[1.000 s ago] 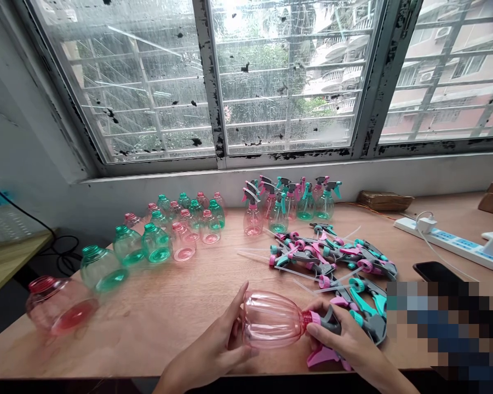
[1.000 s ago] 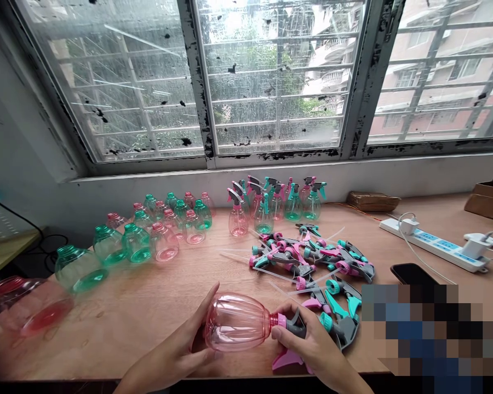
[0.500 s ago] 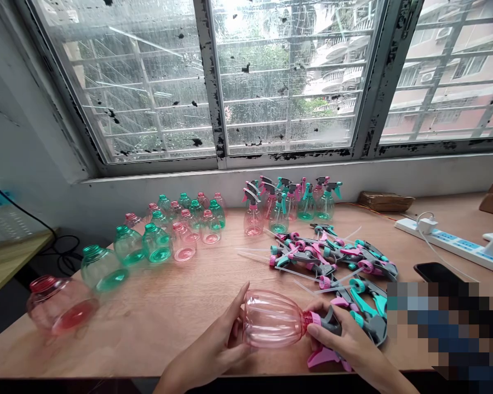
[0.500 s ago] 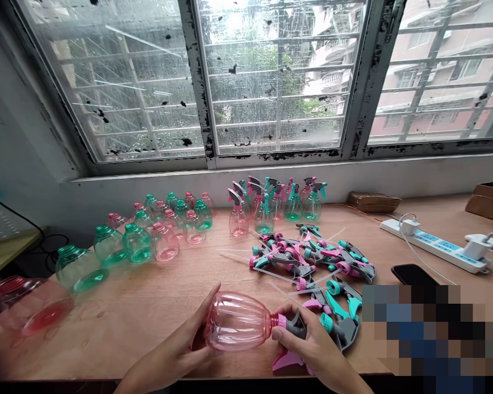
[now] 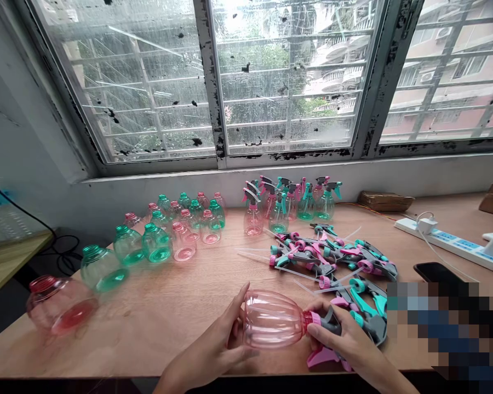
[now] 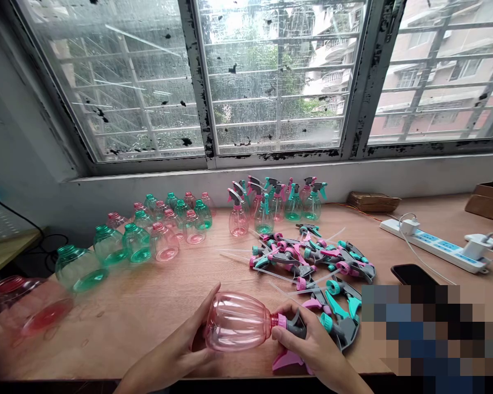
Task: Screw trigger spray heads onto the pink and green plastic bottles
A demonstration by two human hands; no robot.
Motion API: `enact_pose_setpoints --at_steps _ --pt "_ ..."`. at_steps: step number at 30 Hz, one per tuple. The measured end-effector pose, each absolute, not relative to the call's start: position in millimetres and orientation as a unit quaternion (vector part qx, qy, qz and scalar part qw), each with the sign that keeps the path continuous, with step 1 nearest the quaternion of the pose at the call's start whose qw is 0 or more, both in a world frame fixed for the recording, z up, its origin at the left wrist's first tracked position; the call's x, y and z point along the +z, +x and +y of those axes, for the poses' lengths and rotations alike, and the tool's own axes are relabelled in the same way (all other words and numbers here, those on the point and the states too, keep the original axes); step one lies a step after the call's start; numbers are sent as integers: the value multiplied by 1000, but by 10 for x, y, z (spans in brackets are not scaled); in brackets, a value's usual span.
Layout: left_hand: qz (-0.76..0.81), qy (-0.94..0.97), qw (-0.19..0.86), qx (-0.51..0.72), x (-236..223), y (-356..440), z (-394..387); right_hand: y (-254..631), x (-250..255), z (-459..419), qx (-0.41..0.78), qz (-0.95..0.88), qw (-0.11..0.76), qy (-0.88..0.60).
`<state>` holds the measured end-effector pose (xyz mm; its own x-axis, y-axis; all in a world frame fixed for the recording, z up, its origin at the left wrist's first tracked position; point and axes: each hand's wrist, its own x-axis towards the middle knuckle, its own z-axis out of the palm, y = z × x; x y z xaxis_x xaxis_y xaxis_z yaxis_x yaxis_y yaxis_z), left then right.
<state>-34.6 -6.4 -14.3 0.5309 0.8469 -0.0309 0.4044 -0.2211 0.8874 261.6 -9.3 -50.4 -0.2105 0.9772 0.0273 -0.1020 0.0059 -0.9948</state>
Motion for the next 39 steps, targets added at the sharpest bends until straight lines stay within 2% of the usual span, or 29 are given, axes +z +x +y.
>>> enact_pose_setpoints --at_steps 39 --pt "405 749 459 254 -199 -365 -59 2590 -482 -97 571 -520 476 -420"
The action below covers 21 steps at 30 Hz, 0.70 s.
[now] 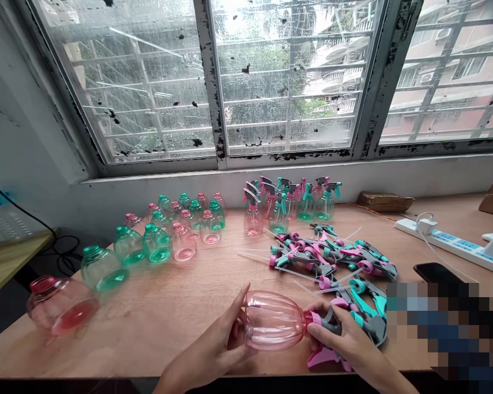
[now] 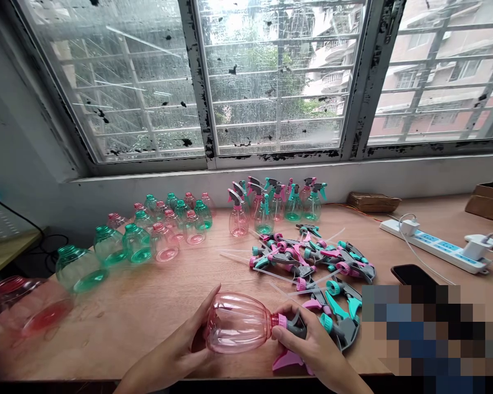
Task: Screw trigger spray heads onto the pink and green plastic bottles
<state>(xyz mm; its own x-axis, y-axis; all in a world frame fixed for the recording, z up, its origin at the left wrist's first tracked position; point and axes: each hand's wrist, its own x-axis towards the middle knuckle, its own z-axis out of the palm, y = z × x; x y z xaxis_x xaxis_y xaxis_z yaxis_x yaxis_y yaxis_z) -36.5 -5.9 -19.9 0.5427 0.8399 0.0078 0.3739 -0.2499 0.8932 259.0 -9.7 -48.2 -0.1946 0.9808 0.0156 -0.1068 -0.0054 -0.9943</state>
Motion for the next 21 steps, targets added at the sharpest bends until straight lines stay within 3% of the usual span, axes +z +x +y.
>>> enact_pose_setpoints --at_steps 21 --pt "411 762 444 232 -138 -365 -58 2589 -468 -104 567 -526 475 -418"
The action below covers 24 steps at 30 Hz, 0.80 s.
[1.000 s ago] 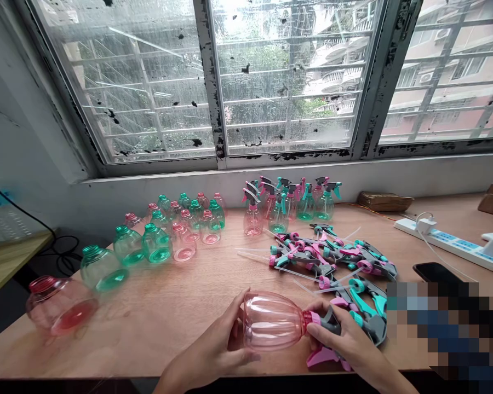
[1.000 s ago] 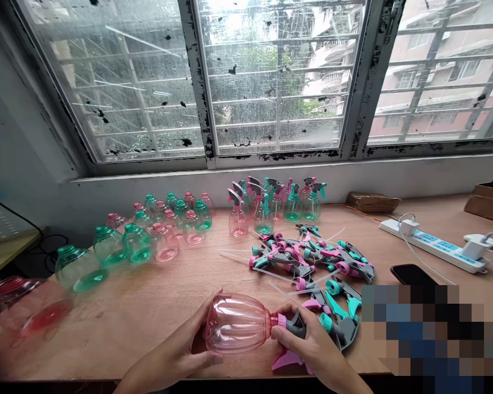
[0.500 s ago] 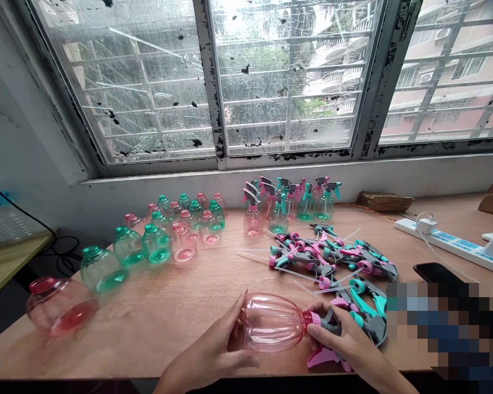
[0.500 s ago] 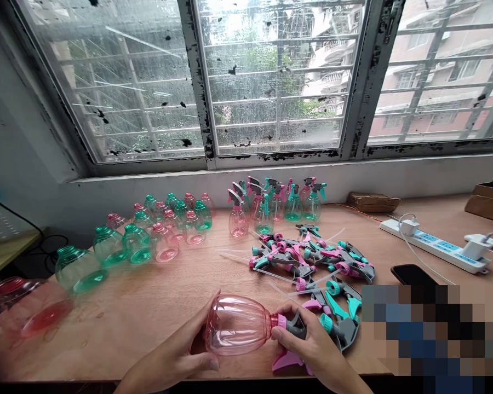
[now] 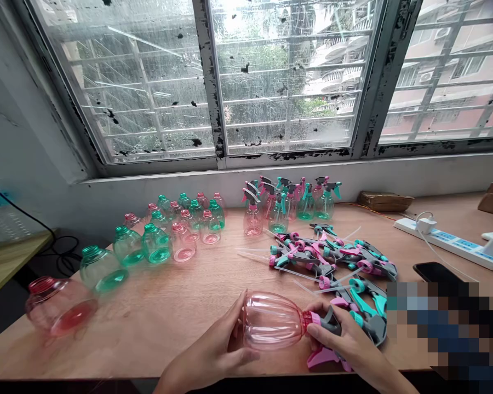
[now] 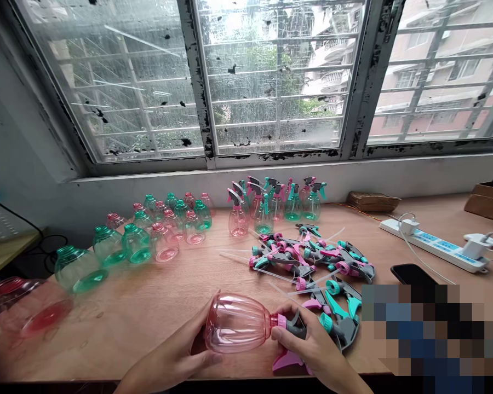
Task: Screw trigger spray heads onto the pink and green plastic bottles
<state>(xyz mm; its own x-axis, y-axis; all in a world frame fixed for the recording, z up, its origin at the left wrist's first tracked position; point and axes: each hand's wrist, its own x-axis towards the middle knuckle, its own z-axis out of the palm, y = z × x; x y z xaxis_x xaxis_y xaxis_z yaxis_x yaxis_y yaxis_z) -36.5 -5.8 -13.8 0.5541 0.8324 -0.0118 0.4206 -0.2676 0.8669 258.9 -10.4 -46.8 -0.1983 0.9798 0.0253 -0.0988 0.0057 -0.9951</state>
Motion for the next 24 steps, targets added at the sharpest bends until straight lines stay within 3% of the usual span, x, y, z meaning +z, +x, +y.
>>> enact_pose_setpoints --at_steps 24 --pt "424 760 446 209 -136 -392 -42 2581 -497 -104 572 -513 482 -421"
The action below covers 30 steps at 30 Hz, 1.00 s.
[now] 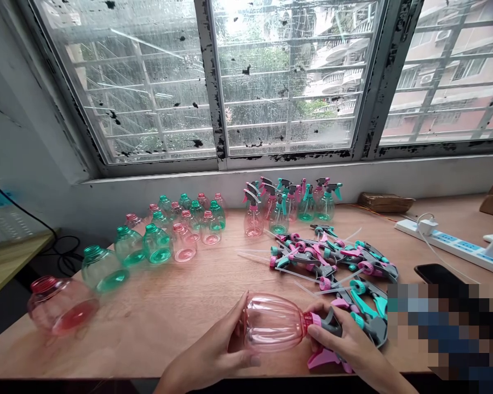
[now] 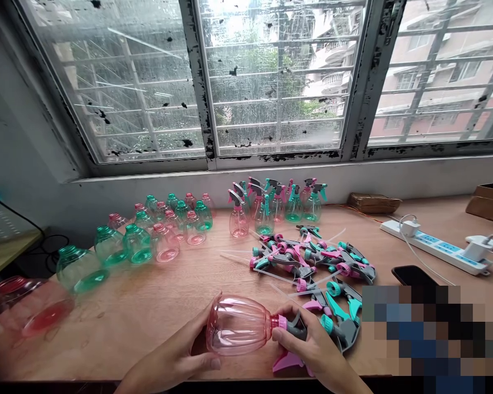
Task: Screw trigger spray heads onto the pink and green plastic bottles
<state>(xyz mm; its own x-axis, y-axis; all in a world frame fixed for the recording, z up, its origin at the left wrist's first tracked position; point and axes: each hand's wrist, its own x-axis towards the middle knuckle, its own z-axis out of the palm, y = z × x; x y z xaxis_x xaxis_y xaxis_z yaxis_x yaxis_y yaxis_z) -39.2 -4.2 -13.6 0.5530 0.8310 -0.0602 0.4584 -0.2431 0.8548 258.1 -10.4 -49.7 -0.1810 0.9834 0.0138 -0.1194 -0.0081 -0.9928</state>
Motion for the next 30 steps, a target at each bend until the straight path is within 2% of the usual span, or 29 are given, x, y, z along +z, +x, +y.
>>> enact_pose_setpoints --at_steps 8,30 --pt "414 747 462 239 -125 -350 -79 2577 -483 -108 566 -521 479 -423" --pt "428 749 459 212 -119 -351 -55 2596 -481 -97 580 -520 473 -413"
